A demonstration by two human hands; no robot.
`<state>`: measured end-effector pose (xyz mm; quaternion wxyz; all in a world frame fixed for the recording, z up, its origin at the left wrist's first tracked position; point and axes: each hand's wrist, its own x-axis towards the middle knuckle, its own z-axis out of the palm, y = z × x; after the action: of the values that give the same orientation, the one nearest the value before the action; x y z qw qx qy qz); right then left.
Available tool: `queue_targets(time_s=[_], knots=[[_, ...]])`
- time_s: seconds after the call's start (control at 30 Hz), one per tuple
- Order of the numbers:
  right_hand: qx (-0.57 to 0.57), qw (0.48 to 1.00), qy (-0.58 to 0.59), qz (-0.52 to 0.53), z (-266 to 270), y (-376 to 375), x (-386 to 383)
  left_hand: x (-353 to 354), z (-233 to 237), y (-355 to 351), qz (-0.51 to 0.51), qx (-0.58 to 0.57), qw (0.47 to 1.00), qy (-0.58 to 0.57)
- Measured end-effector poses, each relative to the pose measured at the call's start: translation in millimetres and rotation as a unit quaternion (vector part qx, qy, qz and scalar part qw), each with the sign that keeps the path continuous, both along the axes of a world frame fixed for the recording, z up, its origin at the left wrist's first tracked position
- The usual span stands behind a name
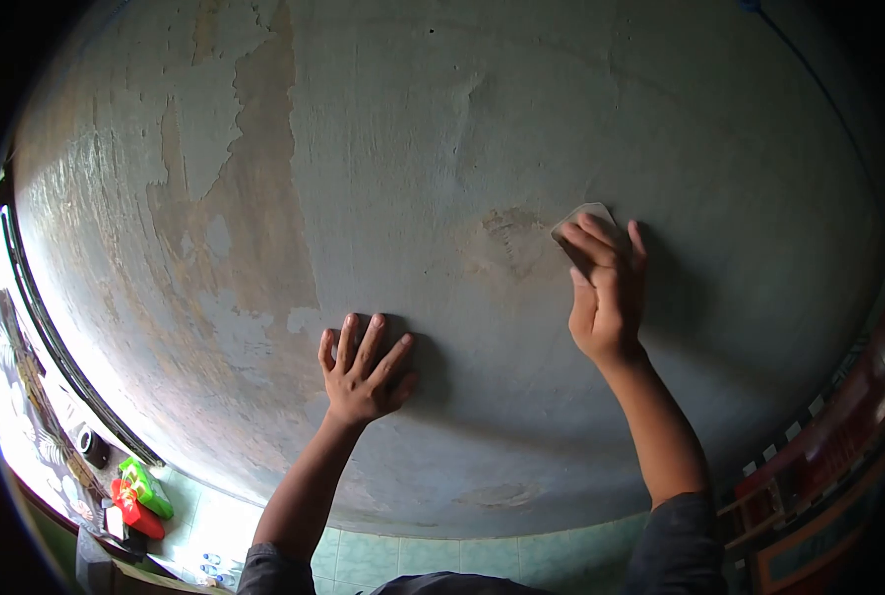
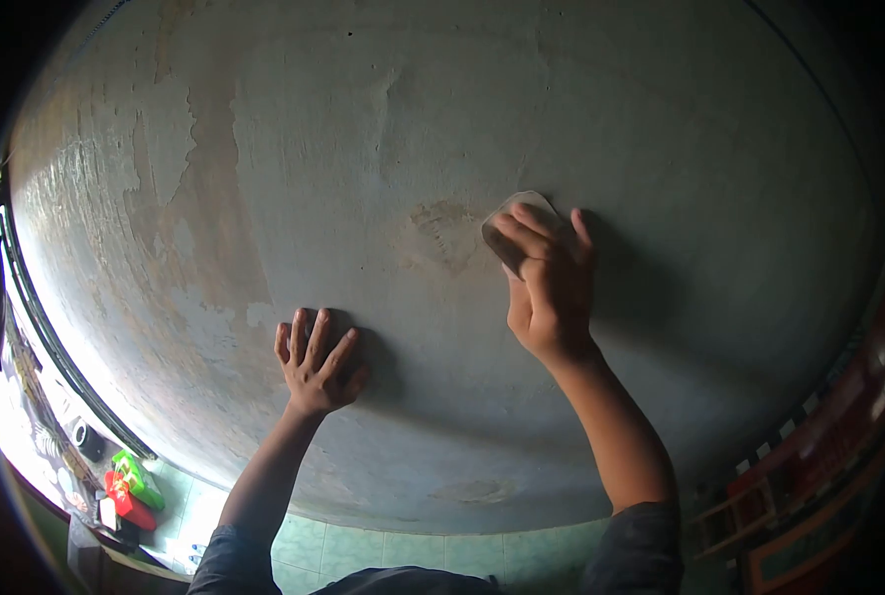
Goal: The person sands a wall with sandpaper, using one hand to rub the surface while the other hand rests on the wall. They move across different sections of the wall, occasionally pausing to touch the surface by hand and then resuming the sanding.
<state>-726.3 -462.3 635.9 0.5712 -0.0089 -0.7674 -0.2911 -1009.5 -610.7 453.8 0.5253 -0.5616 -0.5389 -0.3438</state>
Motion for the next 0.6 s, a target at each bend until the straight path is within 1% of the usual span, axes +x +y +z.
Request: queue_targets(time_s=[0.07,0.1,0.2,0.23,0.27,0.33,0.37,0.4,0.47,0.5,0.57,0.6], knots=[[-0.046,0.989,-0.134,0.037,-20,-3,-3,0,-1,-2,0.007,-0.006,1.000,0.000],[0.034,0.975,-0.217,0.020,-35,-9,-8,1,-2,-4,0.006,-0.011,1.000,-0.001],[0.073,0.980,-0.187,0.001,-24,-8,-1,-1,-1,-2,0.008,-0.008,1.000,0.001],[-0.061,0.990,-0.129,-0.001,-9,-9,6,-2,-2,-1,0.010,-0.006,1.000,0.002],[-0.051,0.998,-0.005,-0.034,0,-5,7,-1,-4,-1,0.010,-0.004,1.000,0.001],[-0.096,0.994,0.024,0.048,-20,0,-13,0,-5,0,0.011,-0.005,1.000,-0.003],[-0.055,0.994,-0.086,0.043,-21,-20,-18,0,-4,-1,0.012,-0.008,1.000,0.000],[0.049,0.984,-0.171,0.016,-38,-24,-26,0,-5,-3,0.010,-0.013,1.000,-0.001],[0.042,0.986,-0.162,0.015,-37,-17,-23,-1,-6,-2,0.009,-0.015,1.000,-0.002],[0.002,0.998,-0.069,-0.002,-28,-13,-19,-4,-9,-2,0.013,-0.018,1.000,0.004],[-0.078,0.990,0.113,-0.036,-8,-8,-10,-6,-16,-2,0.021,-0.022,1.000,0.009],[-0.060,0.997,0.040,-0.003,-9,-7,-12,-4,-18,-1,0.017,-0.016,1.000,-0.004]])
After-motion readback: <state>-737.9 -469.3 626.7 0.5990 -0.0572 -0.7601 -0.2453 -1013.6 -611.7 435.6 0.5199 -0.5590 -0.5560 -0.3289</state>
